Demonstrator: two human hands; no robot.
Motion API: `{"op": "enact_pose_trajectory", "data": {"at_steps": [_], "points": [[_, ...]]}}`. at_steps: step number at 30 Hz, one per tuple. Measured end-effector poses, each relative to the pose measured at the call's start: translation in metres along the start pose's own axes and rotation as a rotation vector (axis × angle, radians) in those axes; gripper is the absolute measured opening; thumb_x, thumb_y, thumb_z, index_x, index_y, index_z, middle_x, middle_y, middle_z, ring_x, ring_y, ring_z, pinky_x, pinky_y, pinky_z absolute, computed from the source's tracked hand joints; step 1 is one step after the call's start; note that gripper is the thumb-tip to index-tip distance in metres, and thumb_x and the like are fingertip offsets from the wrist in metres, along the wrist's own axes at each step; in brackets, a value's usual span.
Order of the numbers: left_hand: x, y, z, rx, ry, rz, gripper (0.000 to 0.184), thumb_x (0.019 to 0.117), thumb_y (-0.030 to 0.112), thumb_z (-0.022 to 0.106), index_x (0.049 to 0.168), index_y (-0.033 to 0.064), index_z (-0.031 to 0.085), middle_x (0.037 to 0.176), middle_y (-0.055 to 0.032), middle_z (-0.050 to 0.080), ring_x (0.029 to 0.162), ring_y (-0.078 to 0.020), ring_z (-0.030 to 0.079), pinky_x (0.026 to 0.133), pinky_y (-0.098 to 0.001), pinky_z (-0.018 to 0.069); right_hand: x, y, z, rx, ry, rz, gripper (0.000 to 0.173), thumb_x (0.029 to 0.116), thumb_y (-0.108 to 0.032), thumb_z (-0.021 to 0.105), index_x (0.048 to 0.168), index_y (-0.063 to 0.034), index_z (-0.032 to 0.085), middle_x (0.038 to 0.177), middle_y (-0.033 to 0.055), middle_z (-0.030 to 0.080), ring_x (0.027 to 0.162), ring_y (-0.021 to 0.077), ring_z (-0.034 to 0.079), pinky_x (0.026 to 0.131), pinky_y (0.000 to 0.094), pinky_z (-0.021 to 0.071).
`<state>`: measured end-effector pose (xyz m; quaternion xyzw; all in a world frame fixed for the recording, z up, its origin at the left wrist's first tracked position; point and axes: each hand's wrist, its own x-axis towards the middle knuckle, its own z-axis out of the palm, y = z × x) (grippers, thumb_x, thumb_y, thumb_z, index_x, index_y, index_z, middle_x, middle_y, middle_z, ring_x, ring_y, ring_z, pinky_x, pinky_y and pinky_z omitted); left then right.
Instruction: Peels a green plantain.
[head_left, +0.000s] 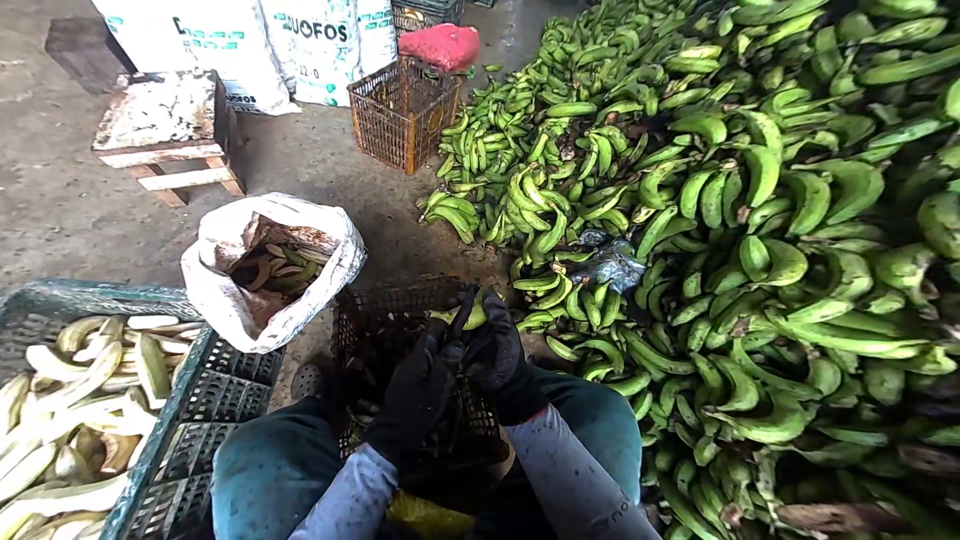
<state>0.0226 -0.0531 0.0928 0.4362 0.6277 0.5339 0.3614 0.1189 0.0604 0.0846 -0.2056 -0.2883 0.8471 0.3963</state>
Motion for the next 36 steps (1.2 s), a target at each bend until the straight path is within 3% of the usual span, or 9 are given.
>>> {"op": "enact_pose_trajectory", "data": {"at_steps": [4, 11, 14, 17, 19, 22, 30, 33, 36], "points": [[-0.001, 0.004, 0.006, -0.211, 0.071, -0.055, 0.044, 0.1077, 0.019, 0.045, 0.148, 0.0012, 0.045, 0.117, -0.0043, 0.065, 0.092, -0.0027, 0.063, 0.081, -0.0212, 0.0544, -0.002, 0.007, 0.002, -0.006, -0.006, -0.032, 0.045, 0.1109, -0.039, 0.024, 0.122, -0.0105, 0.057, 0.091, 0.0069, 0.070, 0.075, 0.0152, 0.070, 0.065, 0.0313, 0.0613], [0.000, 0.014, 0.002, -0.590, 0.058, -0.189, 0.028, 0.1098, 0.023, 0.038, 0.132, 0.0069, 0.047, 0.075, 0.0005, 0.056, 0.059, -0.0092, 0.056, 0.053, -0.0238, 0.0518, -0.002, 0.016, 0.001, -0.083, -0.001, -0.153, 0.037, 0.1118, -0.031, 0.029, 0.139, -0.0130, 0.048, 0.113, 0.0060, 0.067, 0.099, 0.0159, 0.069, 0.082, 0.0315, 0.0606], [0.000, 0.005, 0.000, -0.058, 0.112, -0.020, 0.031, 0.1063, 0.017, 0.046, 0.132, 0.0034, 0.055, 0.095, -0.0015, 0.065, 0.079, -0.0069, 0.062, 0.071, -0.0228, 0.0544, -0.002, 0.011, 0.000, -0.115, -0.015, -0.076, 0.036, 0.1107, -0.029, 0.028, 0.121, -0.0112, 0.057, 0.094, 0.0029, 0.069, 0.080, 0.0112, 0.068, 0.070, 0.0281, 0.0599], [-0.006, 0.001, -0.007, 0.389, -0.011, 0.011, 0.046, 0.1024, 0.021, 0.048, 0.144, 0.0040, 0.056, 0.117, -0.0160, 0.072, 0.105, -0.0273, 0.070, 0.093, -0.0483, 0.0545, 0.001, 0.000, -0.002, -0.122, -0.054, 0.118, 0.046, 0.1117, -0.030, 0.021, 0.096, -0.0103, 0.059, 0.074, 0.0024, 0.066, 0.065, 0.0104, 0.066, 0.059, 0.0269, 0.0578], [-0.009, 0.001, -0.008, 0.070, -0.118, -0.047, 0.036, 0.1069, 0.023, 0.045, 0.138, 0.0082, 0.056, 0.101, -0.0010, 0.066, 0.083, -0.0087, 0.063, 0.074, -0.0258, 0.0544, 0.003, -0.004, -0.012, -0.247, -0.032, 0.165, 0.037, 0.1122, -0.027, 0.027, 0.107, -0.0077, 0.058, 0.082, 0.0032, 0.065, 0.073, 0.0112, 0.066, 0.066, 0.0285, 0.0588], [-0.017, 0.012, -0.018, -0.412, -0.228, -0.248, 0.044, 0.1061, 0.037, 0.046, 0.142, 0.0123, 0.048, 0.080, 0.0041, 0.060, 0.059, -0.0045, 0.056, 0.050, -0.0192, 0.0492, 0.004, -0.007, -0.019, -0.310, -0.062, 0.208, 0.028, 0.1085, -0.023, 0.037, 0.111, -0.0071, 0.059, 0.087, 0.0042, 0.066, 0.077, 0.0124, 0.066, 0.070, 0.0300, 0.0585], [-0.010, -0.010, -0.066, -0.675, -0.063, 0.046, 0.034, 0.0997, 0.051, 0.057, 0.115, 0.0216, 0.063, 0.079, 0.0032, 0.062, 0.068, -0.0108, 0.061, 0.064, -0.0291, 0.0565, -0.006, -0.049, -0.041, -0.347, -0.507, 0.423, 0.038, 0.0988, -0.036, 0.055, 0.124, -0.0096, 0.065, 0.094, 0.0045, 0.070, 0.066, 0.0070, 0.063, 0.057, 0.0207, 0.0539], [0.001, 0.018, -0.103, -0.707, 0.072, 0.229, 0.038, 0.1077, 0.042, 0.038, 0.140, 0.0318, 0.055, 0.071, 0.0092, 0.062, 0.061, -0.0056, 0.062, 0.061, -0.0253, 0.0580, -0.006, -0.056, -0.061, -0.329, -0.320, 0.315, 0.046, 0.0985, -0.035, 0.053, 0.137, -0.0094, 0.059, 0.090, 0.0034, 0.067, 0.068, 0.0090, 0.062, 0.061, 0.0237, 0.0551], [0.003, 0.017, -0.102, -0.485, 0.008, -0.011, 0.030, 0.1018, 0.041, 0.054, 0.127, 0.0250, 0.059, 0.074, 0.0037, 0.064, 0.063, -0.0089, 0.063, 0.060, -0.0260, 0.0568, 0.001, -0.043, -0.063, -0.224, -0.141, 0.205, 0.049, 0.1043, -0.043, 0.042, 0.138, -0.0105, 0.055, 0.100, 0.0118, 0.071, 0.087, 0.0239, 0.071, 0.078, 0.0403, 0.0617]]}}
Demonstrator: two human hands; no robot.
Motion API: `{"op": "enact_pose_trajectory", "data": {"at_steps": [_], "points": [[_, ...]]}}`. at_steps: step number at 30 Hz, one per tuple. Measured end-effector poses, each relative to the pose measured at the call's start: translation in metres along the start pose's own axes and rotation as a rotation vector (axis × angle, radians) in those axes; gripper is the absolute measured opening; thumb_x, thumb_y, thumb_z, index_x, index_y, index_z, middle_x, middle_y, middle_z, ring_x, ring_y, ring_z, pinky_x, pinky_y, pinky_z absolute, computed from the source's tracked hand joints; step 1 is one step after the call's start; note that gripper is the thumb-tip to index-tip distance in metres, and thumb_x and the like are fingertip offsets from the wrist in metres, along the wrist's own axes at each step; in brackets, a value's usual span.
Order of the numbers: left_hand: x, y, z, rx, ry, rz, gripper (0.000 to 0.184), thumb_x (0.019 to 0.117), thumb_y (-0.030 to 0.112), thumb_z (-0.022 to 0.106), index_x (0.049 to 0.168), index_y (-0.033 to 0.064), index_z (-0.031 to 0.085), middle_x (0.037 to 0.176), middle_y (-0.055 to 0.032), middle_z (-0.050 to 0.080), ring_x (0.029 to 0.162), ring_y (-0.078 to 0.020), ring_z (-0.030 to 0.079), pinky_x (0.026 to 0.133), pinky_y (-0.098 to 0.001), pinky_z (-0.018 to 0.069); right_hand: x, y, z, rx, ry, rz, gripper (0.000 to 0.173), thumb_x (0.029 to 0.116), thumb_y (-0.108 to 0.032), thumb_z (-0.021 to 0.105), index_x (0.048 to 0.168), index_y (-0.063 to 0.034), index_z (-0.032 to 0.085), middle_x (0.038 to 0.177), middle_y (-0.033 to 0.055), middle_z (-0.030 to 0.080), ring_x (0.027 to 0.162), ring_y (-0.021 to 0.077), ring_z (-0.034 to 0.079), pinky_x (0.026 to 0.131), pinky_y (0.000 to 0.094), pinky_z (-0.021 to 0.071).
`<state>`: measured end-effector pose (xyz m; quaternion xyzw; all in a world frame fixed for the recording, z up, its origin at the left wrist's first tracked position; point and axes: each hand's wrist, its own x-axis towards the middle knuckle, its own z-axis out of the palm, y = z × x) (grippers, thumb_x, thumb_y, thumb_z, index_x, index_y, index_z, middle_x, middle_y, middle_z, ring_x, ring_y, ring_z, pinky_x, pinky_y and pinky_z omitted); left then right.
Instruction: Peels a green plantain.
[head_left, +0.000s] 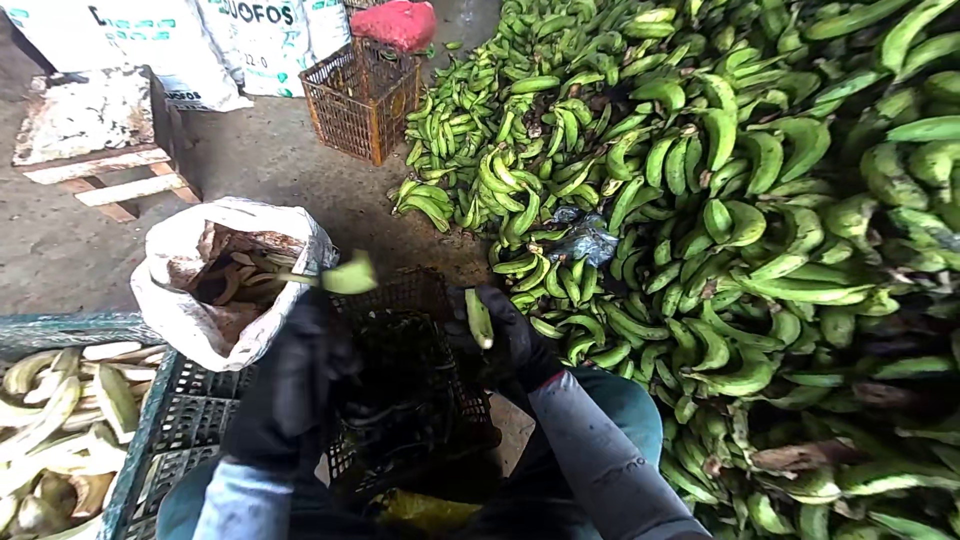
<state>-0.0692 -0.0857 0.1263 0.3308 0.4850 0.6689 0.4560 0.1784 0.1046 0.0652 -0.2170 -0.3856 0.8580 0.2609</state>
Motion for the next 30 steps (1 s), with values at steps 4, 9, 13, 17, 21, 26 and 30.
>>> {"op": "enact_pose_trajectory", "data": {"at_steps": [4, 9, 13, 17, 21, 26, 30], "points": [[0.009, -0.048, 0.013, 0.789, 0.028, -0.326, 0.050, 0.1052, 0.045, 0.051, 0.151, 0.0260, 0.048, 0.112, -0.0053, 0.069, 0.085, -0.0155, 0.067, 0.076, -0.0401, 0.0588, 0.010, 0.008, 0.006, 0.157, 0.058, -0.022, 0.045, 0.1076, -0.032, 0.029, 0.137, -0.0063, 0.052, 0.114, 0.0203, 0.069, 0.101, 0.0338, 0.070, 0.088, 0.0506, 0.0587], [-0.009, -0.053, 0.046, 1.044, -0.182, 0.040, 0.069, 0.1038, 0.055, 0.044, 0.160, 0.0155, 0.035, 0.128, -0.0130, 0.069, 0.106, -0.0262, 0.071, 0.092, -0.0527, 0.0563, 0.006, 0.013, 0.008, 0.262, -0.044, -0.041, 0.041, 0.1017, -0.044, 0.051, 0.127, -0.0124, 0.060, 0.081, 0.0071, 0.068, 0.061, 0.0141, 0.067, 0.054, 0.0263, 0.0582], [-0.015, -0.068, 0.070, 1.178, -0.331, 0.379, 0.062, 0.1041, 0.052, 0.046, 0.154, 0.0146, 0.048, 0.107, -0.0164, 0.074, 0.087, -0.0334, 0.074, 0.075, -0.0553, 0.0596, 0.006, 0.024, 0.014, 0.270, -0.044, 0.032, 0.036, 0.1010, -0.043, 0.050, 0.121, -0.0152, 0.061, 0.087, 0.0048, 0.068, 0.071, 0.0134, 0.067, 0.063, 0.0303, 0.0590], [-0.013, -0.079, 0.078, 1.230, -0.374, 0.452, 0.058, 0.1032, 0.051, 0.049, 0.152, 0.0201, 0.051, 0.108, -0.0167, 0.074, 0.087, -0.0348, 0.073, 0.073, -0.0549, 0.0593, 0.003, 0.029, 0.027, 0.275, 0.127, 0.153, 0.033, 0.1060, -0.028, 0.040, 0.121, -0.0073, 0.061, 0.083, 0.0076, 0.068, 0.066, 0.0138, 0.067, 0.059, 0.0266, 0.0581], [-0.012, -0.078, 0.077, 1.280, -0.392, 0.426, 0.057, 0.1031, 0.049, 0.048, 0.152, 0.0187, 0.052, 0.116, -0.0185, 0.072, 0.092, -0.0369, 0.073, 0.075, -0.0559, 0.0588, 0.000, 0.031, 0.034, 0.379, 0.150, 0.256, 0.038, 0.1067, -0.032, 0.038, 0.120, -0.0052, 0.062, 0.083, 0.0084, 0.068, 0.064, 0.0143, 0.067, 0.057, 0.0263, 0.0579], [-0.012, -0.076, 0.076, 1.241, -0.364, 0.443, 0.046, 0.0989, 0.036, 0.056, 0.140, 0.0163, 0.063, 0.113, -0.0200, 0.073, 0.092, -0.0402, 0.073, 0.074, -0.0591, 0.0577, -0.002, 0.038, 0.033, 0.370, 0.129, 0.287, 0.040, 0.1084, -0.036, 0.036, 0.114, -0.0059, 0.063, 0.086, 0.0081, 0.070, 0.068, 0.0143, 0.069, 0.060, 0.0262, 0.0586], [-0.015, -0.072, 0.076, 0.918, -0.373, 0.169, 0.037, 0.1029, 0.021, 0.053, 0.135, 0.0065, 0.064, 0.117, -0.0098, 0.072, 0.102, -0.0177, 0.071, 0.091, -0.0390, 0.0574, -0.004, 0.045, 0.027, 0.285, 0.013, 0.205, 0.040, 0.1093, -0.030, 0.031, 0.113, -0.0052, 0.062, 0.086, 0.0070, 0.070, 0.069, 0.0124, 0.068, 0.061, 0.0249, 0.0582]]}}
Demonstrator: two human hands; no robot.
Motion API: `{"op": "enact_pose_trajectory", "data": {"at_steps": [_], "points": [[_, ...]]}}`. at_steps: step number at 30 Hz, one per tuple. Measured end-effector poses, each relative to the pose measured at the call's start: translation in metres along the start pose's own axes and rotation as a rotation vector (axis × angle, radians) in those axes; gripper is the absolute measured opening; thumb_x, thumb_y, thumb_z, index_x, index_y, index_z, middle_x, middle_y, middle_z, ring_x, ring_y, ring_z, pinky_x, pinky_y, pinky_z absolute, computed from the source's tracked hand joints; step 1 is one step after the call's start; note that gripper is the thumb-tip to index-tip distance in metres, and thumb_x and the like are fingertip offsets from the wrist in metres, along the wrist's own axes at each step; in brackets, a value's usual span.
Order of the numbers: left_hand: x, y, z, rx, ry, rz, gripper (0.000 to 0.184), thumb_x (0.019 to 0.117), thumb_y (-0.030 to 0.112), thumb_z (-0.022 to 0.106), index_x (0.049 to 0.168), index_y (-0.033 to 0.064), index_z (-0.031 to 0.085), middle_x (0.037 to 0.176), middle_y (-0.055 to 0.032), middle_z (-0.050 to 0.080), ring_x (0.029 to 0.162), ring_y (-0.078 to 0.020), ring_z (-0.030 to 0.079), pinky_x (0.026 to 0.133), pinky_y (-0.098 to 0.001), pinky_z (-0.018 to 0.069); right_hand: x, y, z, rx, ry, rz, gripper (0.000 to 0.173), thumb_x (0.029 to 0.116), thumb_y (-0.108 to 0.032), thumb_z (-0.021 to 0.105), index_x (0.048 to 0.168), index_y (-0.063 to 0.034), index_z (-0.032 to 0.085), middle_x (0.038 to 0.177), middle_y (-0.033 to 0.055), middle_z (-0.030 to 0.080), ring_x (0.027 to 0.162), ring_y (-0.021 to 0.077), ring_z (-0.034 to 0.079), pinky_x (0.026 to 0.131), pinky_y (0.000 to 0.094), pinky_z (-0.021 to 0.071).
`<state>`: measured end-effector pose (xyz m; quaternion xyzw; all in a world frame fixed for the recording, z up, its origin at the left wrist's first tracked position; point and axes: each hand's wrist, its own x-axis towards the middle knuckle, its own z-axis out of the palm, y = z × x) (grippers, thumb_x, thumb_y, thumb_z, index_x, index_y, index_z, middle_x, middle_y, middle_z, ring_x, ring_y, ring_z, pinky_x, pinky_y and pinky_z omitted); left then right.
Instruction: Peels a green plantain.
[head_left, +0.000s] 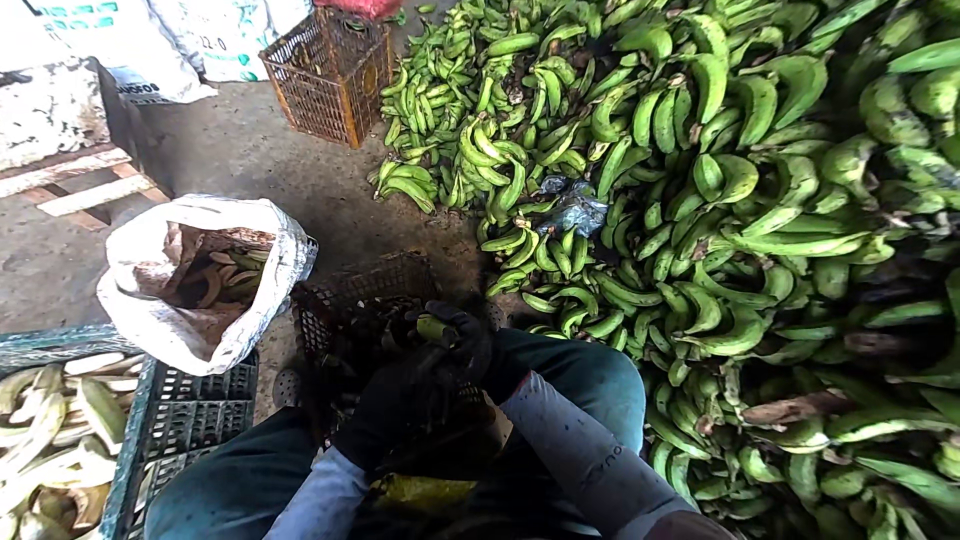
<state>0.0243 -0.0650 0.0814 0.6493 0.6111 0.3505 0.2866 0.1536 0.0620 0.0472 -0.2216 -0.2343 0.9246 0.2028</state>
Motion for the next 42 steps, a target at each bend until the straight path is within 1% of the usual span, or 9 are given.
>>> {"op": "enact_pose_trajectory", "data": {"at_steps": [2, 4, 8, 10, 16, 23, 28, 33, 42], "points": [[0.002, 0.006, -0.009, -0.426, 0.008, -0.177, 0.037, 0.1066, 0.020, 0.047, 0.139, 0.0041, 0.057, 0.106, -0.0004, 0.070, 0.086, -0.0039, 0.066, 0.078, -0.0233, 0.0572, -0.006, -0.005, 0.005, -0.084, -0.035, 0.049, 0.039, 0.1101, -0.033, 0.031, 0.108, -0.0090, 0.062, 0.081, 0.0032, 0.067, 0.067, 0.0094, 0.065, 0.060, 0.0237, 0.0564], [0.003, -0.005, -0.022, -0.632, 0.136, -0.294, 0.040, 0.1064, 0.026, 0.046, 0.140, 0.0072, 0.056, 0.089, 0.0006, 0.066, 0.070, -0.0080, 0.061, 0.062, -0.0254, 0.0551, -0.013, -0.011, 0.012, -0.111, -0.094, 0.113, 0.040, 0.1099, -0.038, 0.033, 0.108, -0.0098, 0.062, 0.083, 0.0045, 0.067, 0.060, 0.0086, 0.062, 0.051, 0.0215, 0.0532], [-0.007, -0.041, -0.069, -0.629, 0.524, -0.278, 0.027, 0.1061, 0.031, 0.040, 0.111, 0.0136, 0.060, 0.074, 0.0038, 0.061, 0.061, -0.0089, 0.058, 0.056, -0.0261, 0.0518, -0.024, -0.027, 0.006, -0.238, -0.131, -0.001, 0.042, 0.1073, -0.038, 0.039, 0.134, -0.0125, 0.059, 0.102, 0.0068, 0.070, 0.065, 0.0082, 0.061, 0.052, 0.0204, 0.0508], [-0.013, -0.053, -0.089, -0.578, 0.601, -0.225, 0.025, 0.1052, 0.035, 0.038, 0.113, 0.0183, 0.055, 0.073, 0.0084, 0.058, 0.059, -0.0051, 0.056, 0.055, -0.0234, 0.0515, -0.021, -0.032, -0.002, -0.366, -0.011, -0.107, 0.042, 0.1066, -0.033, 0.041, 0.141, -0.0112, 0.053, 0.106, 0.0074, 0.069, 0.074, 0.0100, 0.064, 0.061, 0.0228, 0.0541], [-0.008, -0.050, -0.054, -0.395, 0.208, -0.551, 0.037, 0.1096, 0.034, 0.042, 0.122, 0.0061, 0.063, 0.083, -0.0004, 0.062, 0.065, -0.0101, 0.058, 0.060, -0.0287, 0.0533, -0.003, -0.022, 0.000, -1.037, 0.362, -0.039, 0.043, 0.0964, -0.035, 0.067, 0.132, -0.0102, 0.061, 0.115, 0.0110, 0.068, 0.098, 0.0191, 0.066, 0.088, 0.0408, 0.0559], [-0.015, -0.036, -0.060, -0.556, 0.323, -0.414, 0.042, 0.1081, 0.038, 0.043, 0.129, 0.0067, 0.059, 0.090, -0.0029, 0.066, 0.074, -0.0133, 0.063, 0.067, -0.0296, 0.0569, -0.014, -0.047, -0.008, -0.739, 0.288, -0.176, 0.043, 0.0930, -0.033, 0.066, 0.132, -0.0168, 0.062, 0.108, 0.0057, 0.069, 0.090, 0.0151, 0.066, 0.076, 0.0354, 0.0568], [-0.009, -0.017, -0.024, -0.752, 0.291, -0.368, 0.042, 0.1075, 0.033, 0.043, 0.139, 0.0058, 0.051, 0.089, -0.0024, 0.066, 0.071, -0.0126, 0.064, 0.062, -0.0271, 0.0564, 0.000, -0.044, -0.007, -0.267, 0.031, -0.323, 0.039, 0.1082, -0.027, 0.034, 0.142, -0.0179, 0.052, 0.110, 0.0117, 0.069, 0.087, 0.0206, 0.070, 0.077, 0.0363, 0.0603], [-0.020, 0.005, 0.006, -0.597, 0.308, -0.279, 0.045, 0.1077, 0.034, 0.043, 0.137, 0.0025, 0.056, 0.098, 0.0019, 0.065, 0.079, -0.0037, 0.061, 0.071, -0.0220, 0.0549, 0.017, -0.043, 0.026, -0.113, 0.066, -0.397, 0.053, 0.1040, -0.057, 0.028, 0.119, -0.0200, 0.064, 0.088, 0.0040, 0.066, 0.065, 0.0165, 0.064, 0.056, 0.0347, 0.0574], [-0.024, 0.015, 0.016, -0.362, 0.330, -0.192, 0.047, 0.1076, 0.035, 0.044, 0.132, -0.0021, 0.059, 0.105, -0.0019, 0.069, 0.090, 0.0008, 0.064, 0.082, -0.0198, 0.0547, 0.030, -0.028, 0.060, -0.084, 0.291, -0.550, 0.024, 0.1042, -0.033, 0.038, 0.101, -0.0219, 0.059, 0.078, -0.0051, 0.060, 0.062, 0.0086, 0.059, 0.059, 0.0281, 0.0553]]}}
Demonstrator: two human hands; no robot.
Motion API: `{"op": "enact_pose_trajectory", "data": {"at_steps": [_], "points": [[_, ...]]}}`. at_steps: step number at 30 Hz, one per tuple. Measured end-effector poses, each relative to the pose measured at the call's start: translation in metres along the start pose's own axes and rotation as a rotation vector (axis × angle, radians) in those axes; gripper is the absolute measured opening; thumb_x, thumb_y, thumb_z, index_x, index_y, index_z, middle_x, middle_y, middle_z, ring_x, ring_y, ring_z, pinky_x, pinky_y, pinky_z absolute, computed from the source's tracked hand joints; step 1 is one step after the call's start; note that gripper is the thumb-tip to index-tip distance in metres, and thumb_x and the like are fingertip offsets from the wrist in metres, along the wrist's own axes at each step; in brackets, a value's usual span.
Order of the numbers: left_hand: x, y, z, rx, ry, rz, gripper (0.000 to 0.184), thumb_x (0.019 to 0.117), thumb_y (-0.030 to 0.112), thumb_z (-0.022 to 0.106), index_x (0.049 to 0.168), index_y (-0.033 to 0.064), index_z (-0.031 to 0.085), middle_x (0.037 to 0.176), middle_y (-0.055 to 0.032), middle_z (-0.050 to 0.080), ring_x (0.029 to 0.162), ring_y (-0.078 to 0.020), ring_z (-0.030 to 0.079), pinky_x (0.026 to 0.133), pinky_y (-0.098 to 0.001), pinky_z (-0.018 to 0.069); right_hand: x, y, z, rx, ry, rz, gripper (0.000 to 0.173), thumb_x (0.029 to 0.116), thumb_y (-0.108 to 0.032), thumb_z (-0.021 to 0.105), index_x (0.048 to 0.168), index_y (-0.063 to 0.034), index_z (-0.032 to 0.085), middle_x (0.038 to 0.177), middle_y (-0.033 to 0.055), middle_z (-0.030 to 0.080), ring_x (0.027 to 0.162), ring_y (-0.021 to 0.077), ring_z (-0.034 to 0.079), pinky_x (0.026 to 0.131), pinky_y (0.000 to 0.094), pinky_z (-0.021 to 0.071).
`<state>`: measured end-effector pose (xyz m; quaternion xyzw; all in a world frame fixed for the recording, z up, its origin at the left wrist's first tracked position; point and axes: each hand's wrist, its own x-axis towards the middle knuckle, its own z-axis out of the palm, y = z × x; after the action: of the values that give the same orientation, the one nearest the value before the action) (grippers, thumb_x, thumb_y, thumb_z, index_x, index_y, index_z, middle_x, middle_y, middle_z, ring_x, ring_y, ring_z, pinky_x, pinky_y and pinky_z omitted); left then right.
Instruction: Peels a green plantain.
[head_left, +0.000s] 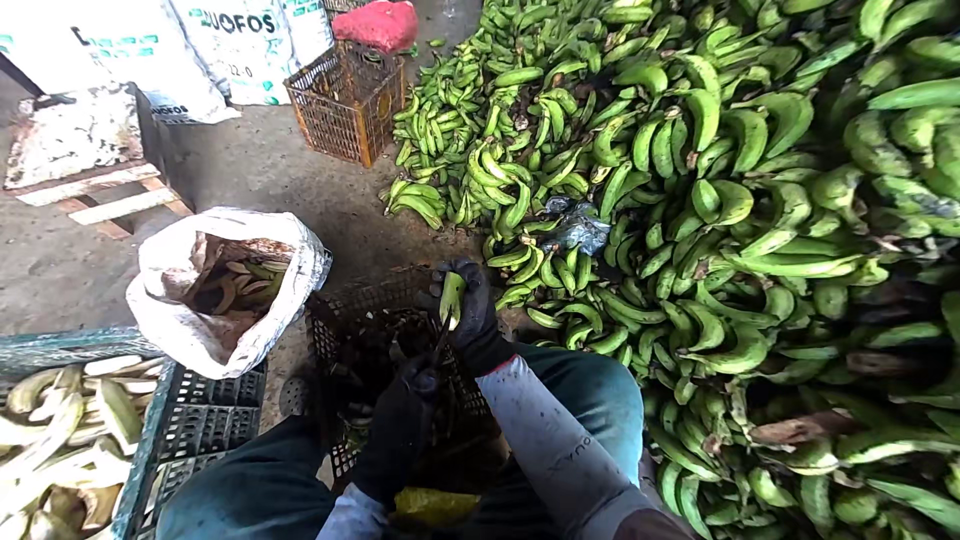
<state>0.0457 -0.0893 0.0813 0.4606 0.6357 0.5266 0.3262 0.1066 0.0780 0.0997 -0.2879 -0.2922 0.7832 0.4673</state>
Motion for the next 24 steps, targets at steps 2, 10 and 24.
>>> {"op": "enact_pose_trajectory", "data": {"at_steps": [2, 10, 24], "points": [[0.000, 0.000, 0.000, -0.011, -0.021, 0.013, 0.047, 0.1079, 0.035, 0.044, 0.131, -0.0019, 0.059, 0.101, -0.0001, 0.068, 0.086, 0.0018, 0.063, 0.079, -0.0185, 0.0548, 0.003, 0.001, -0.003, 0.061, 0.006, -0.002, 0.027, 0.1038, -0.035, 0.037, 0.101, -0.0219, 0.061, 0.077, -0.0049, 0.061, 0.061, 0.0088, 0.060, 0.059, 0.0281, 0.0558], [-0.001, -0.001, 0.001, -0.027, -0.073, -0.034, 0.050, 0.1079, 0.039, 0.042, 0.134, 0.0000, 0.058, 0.098, 0.0015, 0.067, 0.083, 0.0021, 0.062, 0.077, -0.0185, 0.0542, -0.001, 0.003, -0.001, 0.088, 0.056, 0.040, 0.028, 0.1038, -0.039, 0.039, 0.105, -0.0220, 0.061, 0.075, -0.0059, 0.058, 0.059, 0.0080, 0.058, 0.057, 0.0281, 0.0561], [0.016, -0.027, -0.006, 0.114, -0.043, -0.190, 0.041, 0.1080, 0.028, 0.039, 0.130, -0.0008, 0.059, 0.098, -0.0058, 0.066, 0.084, -0.0056, 0.062, 0.080, -0.0264, 0.0539, -0.019, 0.039, -0.010, 0.085, -0.033, 0.346, 0.060, 0.1063, -0.054, 0.023, 0.104, -0.0109, 0.064, 0.075, 0.0055, 0.066, 0.061, 0.0186, 0.066, 0.057, 0.0351, 0.0579]]}}
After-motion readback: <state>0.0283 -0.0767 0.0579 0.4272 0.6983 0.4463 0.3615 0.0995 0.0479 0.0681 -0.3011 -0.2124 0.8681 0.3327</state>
